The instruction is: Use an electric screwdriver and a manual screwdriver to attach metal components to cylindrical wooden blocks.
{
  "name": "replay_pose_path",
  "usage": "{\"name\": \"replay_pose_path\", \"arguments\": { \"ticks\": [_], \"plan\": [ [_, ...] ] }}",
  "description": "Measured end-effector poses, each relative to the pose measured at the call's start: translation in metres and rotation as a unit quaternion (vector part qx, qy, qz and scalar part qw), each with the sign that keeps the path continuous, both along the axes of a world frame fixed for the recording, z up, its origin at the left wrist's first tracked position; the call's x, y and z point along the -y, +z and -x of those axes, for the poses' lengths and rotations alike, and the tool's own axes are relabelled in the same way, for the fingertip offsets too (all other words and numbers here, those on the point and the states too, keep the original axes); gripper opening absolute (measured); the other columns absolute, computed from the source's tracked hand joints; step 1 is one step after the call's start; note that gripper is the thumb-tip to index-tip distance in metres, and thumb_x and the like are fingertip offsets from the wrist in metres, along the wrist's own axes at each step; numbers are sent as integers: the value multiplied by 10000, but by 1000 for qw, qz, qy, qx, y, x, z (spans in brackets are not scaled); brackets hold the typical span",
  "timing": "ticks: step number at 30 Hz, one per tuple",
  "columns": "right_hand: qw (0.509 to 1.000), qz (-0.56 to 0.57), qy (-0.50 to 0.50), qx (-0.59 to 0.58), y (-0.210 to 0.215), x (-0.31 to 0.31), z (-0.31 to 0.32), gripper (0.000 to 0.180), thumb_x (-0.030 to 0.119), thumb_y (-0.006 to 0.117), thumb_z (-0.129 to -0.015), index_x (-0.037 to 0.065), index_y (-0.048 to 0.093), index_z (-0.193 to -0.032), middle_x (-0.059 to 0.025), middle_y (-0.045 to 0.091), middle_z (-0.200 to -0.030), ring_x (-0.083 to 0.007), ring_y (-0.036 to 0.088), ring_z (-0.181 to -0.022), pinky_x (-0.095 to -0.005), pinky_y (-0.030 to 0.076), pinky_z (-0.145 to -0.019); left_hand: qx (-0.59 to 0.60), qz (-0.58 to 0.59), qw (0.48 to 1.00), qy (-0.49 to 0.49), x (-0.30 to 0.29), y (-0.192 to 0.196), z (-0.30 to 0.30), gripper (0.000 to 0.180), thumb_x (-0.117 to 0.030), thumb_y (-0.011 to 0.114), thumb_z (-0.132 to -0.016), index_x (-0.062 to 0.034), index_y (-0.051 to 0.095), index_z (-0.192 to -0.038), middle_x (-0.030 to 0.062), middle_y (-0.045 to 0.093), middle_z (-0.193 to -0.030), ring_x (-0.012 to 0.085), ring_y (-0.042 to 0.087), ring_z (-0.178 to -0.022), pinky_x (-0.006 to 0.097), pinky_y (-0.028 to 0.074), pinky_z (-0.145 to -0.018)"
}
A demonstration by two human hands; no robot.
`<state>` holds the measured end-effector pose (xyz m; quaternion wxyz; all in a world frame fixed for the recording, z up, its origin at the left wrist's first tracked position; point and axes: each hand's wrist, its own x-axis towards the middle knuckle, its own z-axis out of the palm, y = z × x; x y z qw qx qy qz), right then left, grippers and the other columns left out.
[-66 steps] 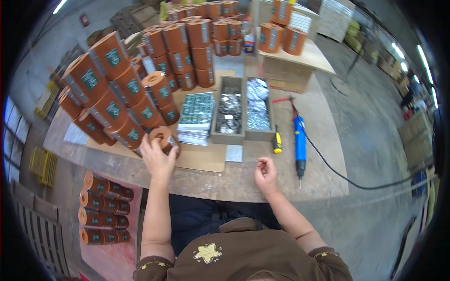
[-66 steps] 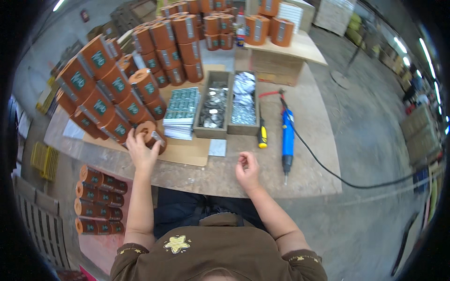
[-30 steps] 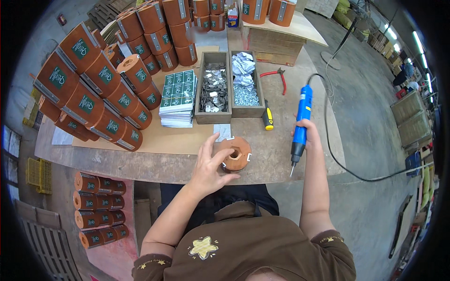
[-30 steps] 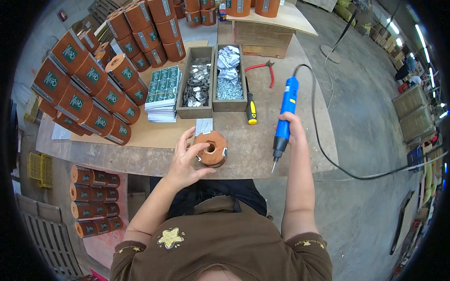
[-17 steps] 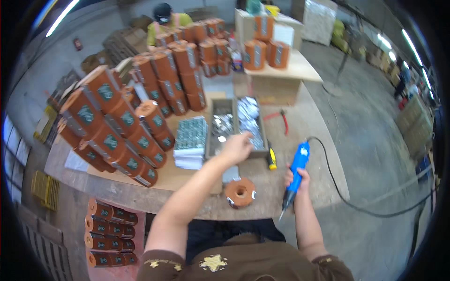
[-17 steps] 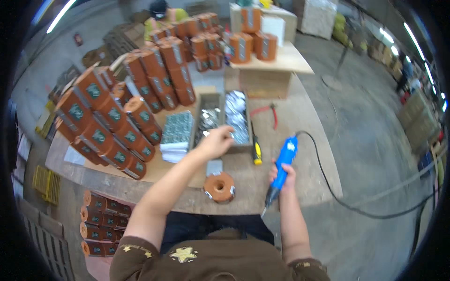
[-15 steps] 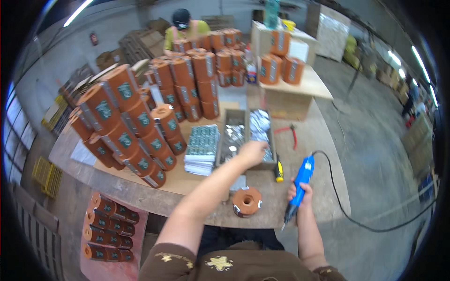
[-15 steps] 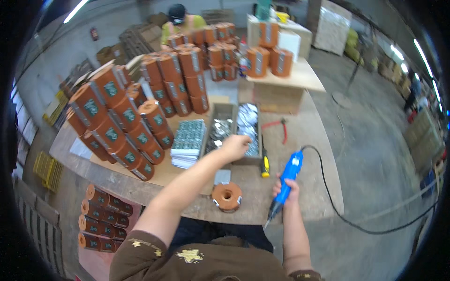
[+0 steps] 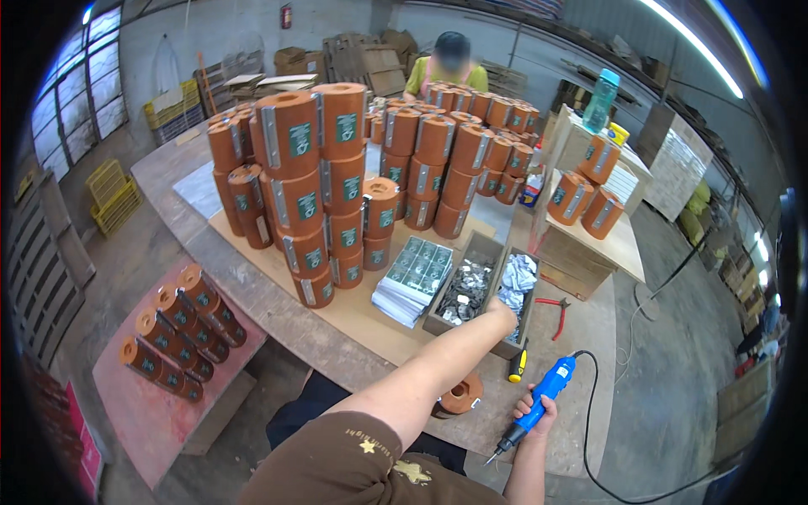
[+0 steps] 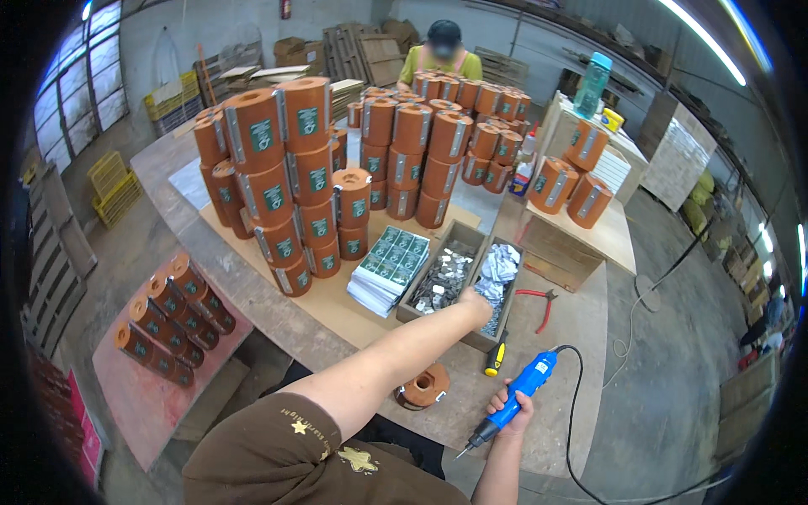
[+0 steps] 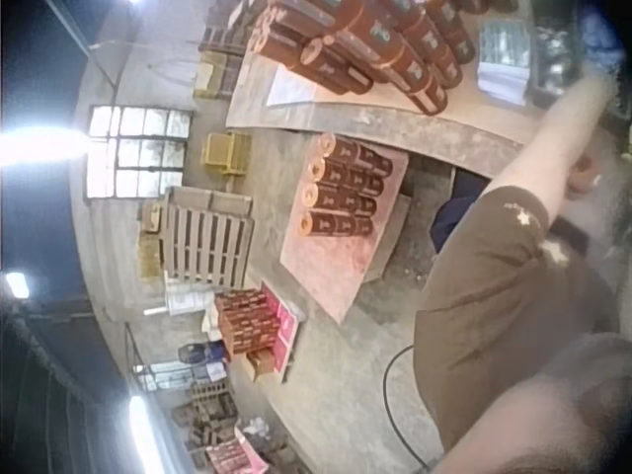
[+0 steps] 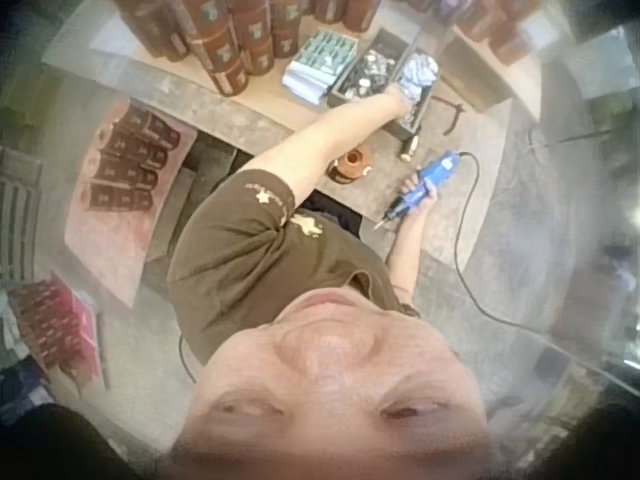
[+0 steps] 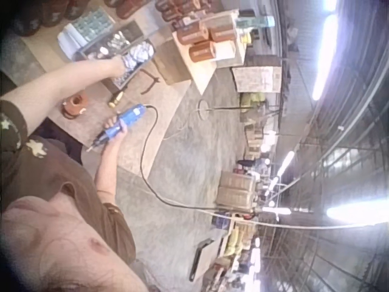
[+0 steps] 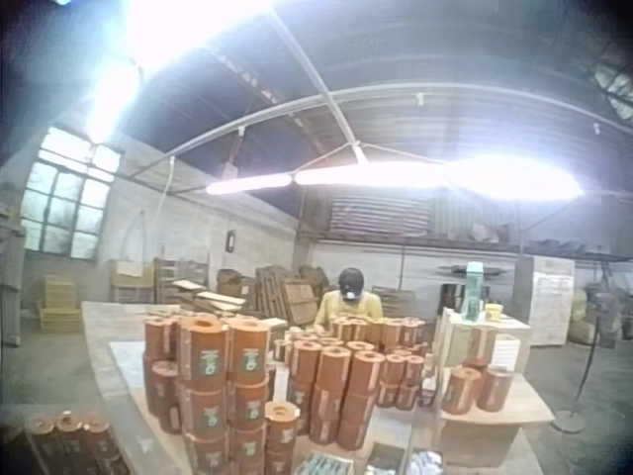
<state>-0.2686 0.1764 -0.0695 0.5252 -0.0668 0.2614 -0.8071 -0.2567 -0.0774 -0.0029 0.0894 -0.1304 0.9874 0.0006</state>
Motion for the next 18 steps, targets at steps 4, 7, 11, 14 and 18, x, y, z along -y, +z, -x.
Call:
{"name": "replay_pose_path", "arguments": {
  "ticks": [4,7,11,14,18],
  "plan": [
    [1000,13,-7,-10,-4,-2,3,411,234,555,-716,34,462,-1062,-63,448,-635,-170,441,-524,-331,409,-485,74,-26,996,53,-4,1,23,319,-197,500,-821,-111,588,-1115,66,519,-1217,223,493,-1122,426,339,-908],
    [1000,23,-20,-4,-5,-3,1,412,236,554,-719,33,460,-1066,-65,452,-645,-170,444,-536,-333,411,-498,28,-78,995,60,-2,10,13,312,-220,497,-833,-117,593,-1111,69,533,-1203,224,500,-1118,418,373,-898],
    [1000,20,-19,-9,-1,-1,-3,407,236,559,-717,29,476,-1059,-68,461,-652,-174,455,-545,-333,412,-504,-85,-33,995,37,0,11,-13,216,-113,481,-792,-108,661,-910,86,642,-964,211,618,-902,352,475,-728],
    [1000,8,-16,-8,-2,-5,-5,409,226,564,-706,30,481,-1055,-67,460,-652,-177,457,-544,-333,415,-506,-85,-5,996,-5,-6,10,-18,186,-90,496,-769,-96,653,-869,97,649,-911,232,628,-861,362,488,-703],
    [1000,-2,-24,-4,4,-3,-7,407,226,563,-704,32,481,-1052,-65,461,-655,-176,457,-542,-332,411,-505,-179,-60,982,20,-4,13,-24,159,-63,500,-746,-82,633,-831,122,644,-852,267,630,-823,388,497,-675]
  ]
}}
